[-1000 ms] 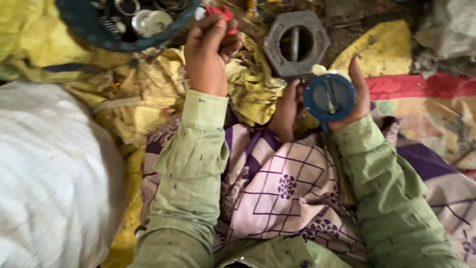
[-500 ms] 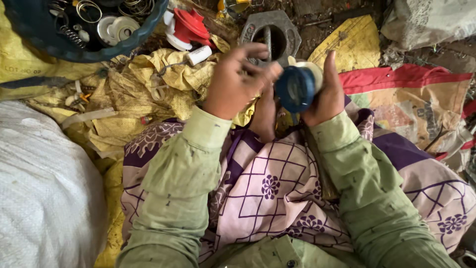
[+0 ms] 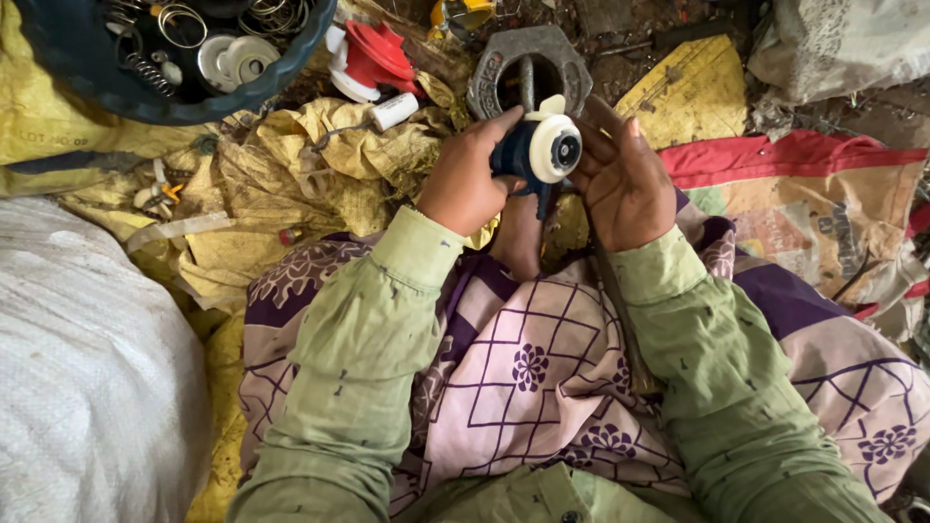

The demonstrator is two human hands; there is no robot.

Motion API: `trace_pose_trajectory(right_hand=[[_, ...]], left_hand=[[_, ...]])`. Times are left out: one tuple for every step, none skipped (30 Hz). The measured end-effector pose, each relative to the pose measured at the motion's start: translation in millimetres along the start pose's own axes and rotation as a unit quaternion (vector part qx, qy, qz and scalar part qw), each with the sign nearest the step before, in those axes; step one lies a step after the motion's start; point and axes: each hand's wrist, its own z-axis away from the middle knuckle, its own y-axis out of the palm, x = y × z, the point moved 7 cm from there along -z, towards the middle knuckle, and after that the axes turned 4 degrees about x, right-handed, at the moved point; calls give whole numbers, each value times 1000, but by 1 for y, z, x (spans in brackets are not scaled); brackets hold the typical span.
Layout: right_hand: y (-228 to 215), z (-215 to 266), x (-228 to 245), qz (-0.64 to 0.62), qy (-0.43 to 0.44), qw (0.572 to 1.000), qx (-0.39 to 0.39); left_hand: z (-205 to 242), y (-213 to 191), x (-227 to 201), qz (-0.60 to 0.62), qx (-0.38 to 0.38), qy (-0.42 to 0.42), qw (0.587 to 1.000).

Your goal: The person sits on the floor and uses a hammer to tap a small blue and white mechanical part into a metal jig. They repeatedly adjust the part and strike it to secure it in place.

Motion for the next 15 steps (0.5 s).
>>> trace_pose_trajectory(right_hand=[[0, 0, 3, 2, -7, 1000, -2], [0, 0, 6, 8, -14, 1000, 2], [0, 1, 8, 13, -19, 1000, 5], [1, 1, 10, 18, -25, 999, 9], [1, 0, 10, 15, -22, 1000, 6], [2, -1, 10, 12, -19, 1000, 3], [1, -1, 10, 9, -17, 1000, 0], [2, -2, 11, 3, -19, 1000, 3], [2, -2, 12, -2, -20, 1000, 5], [2, -1, 13, -7, -22, 1000, 8], [3, -2, 13, -1, -21, 1000, 8], [4, -2, 12, 5, -20, 1000, 9], [5, -1, 12, 11, -19, 1000, 9], [7, 0, 11, 17, -21, 1000, 13], [9, 1, 11, 25, -23, 999, 16]], left_hand=[[-1, 0, -2, 0, -4, 16, 1000], [-2, 1, 0, 4, -3, 9, 1000], [-2, 2, 1, 8, -3, 0, 1000], [-2, 2, 3, 12, -3, -8, 1000], [-2, 0, 0, 5, -12, 12, 1000], [-2, -2, -2, -2, -20, 32, 999], [-3, -3, -6, -8, -29, 53, 998], [-3, -1, -5, -5, -17, 39, 999], [-4, 1, -4, -2, -6, 26, 1000], [-4, 3, -3, 2, 6, 13, 1000], [-4, 5, -4, 12, 13, 8, 1000], [-4, 7, -5, 22, 19, 4, 1000], [-4, 9, -6, 32, 27, -1, 999], [-3, 10, -4, 12, 32, -23, 999], [-2, 12, -1, -7, 38, -44, 998]])
